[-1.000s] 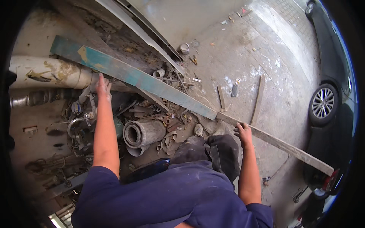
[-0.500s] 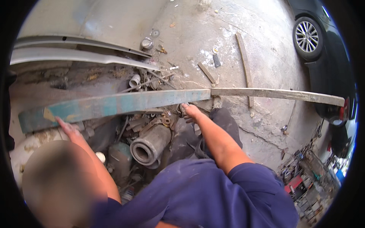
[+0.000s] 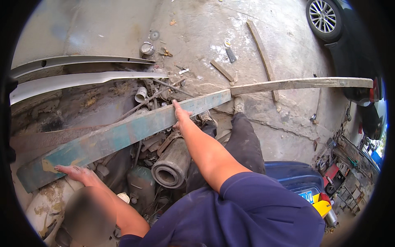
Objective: The person uses a hammer and a wooden block to tap the rear bumper of a black car, then removes a long wooden plank from the bumper area. The person also picks up and places a metal bar and a piece of wood on the floor.
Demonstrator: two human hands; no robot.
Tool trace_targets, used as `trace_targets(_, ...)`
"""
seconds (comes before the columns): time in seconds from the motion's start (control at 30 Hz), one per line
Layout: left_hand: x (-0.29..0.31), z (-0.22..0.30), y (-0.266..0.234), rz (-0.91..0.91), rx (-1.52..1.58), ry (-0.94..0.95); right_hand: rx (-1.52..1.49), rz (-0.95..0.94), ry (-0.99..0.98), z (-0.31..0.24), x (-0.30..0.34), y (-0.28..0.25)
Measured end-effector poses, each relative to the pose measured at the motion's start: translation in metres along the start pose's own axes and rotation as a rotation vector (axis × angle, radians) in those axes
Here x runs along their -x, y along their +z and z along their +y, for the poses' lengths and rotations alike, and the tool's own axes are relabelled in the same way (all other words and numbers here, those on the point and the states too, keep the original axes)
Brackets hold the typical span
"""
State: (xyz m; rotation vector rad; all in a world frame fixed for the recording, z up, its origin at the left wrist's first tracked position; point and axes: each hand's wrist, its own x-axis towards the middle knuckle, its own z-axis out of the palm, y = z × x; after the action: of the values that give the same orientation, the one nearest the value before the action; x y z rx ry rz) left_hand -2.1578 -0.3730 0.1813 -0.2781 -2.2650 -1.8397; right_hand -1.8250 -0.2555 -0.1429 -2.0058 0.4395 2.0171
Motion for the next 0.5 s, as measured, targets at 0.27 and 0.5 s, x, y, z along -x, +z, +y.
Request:
trace_targets(0.27,0.011,0.013,-0.002,0.039,-0.051,0.06,0.001,0.095,-0.066,0.015,-0.019,0.017)
trace_targets(0.5,-0.013,0.056,0.013,0.063,-0.007,0.096,0.112,0.056,-0.037,0.013,0.034,0.052)
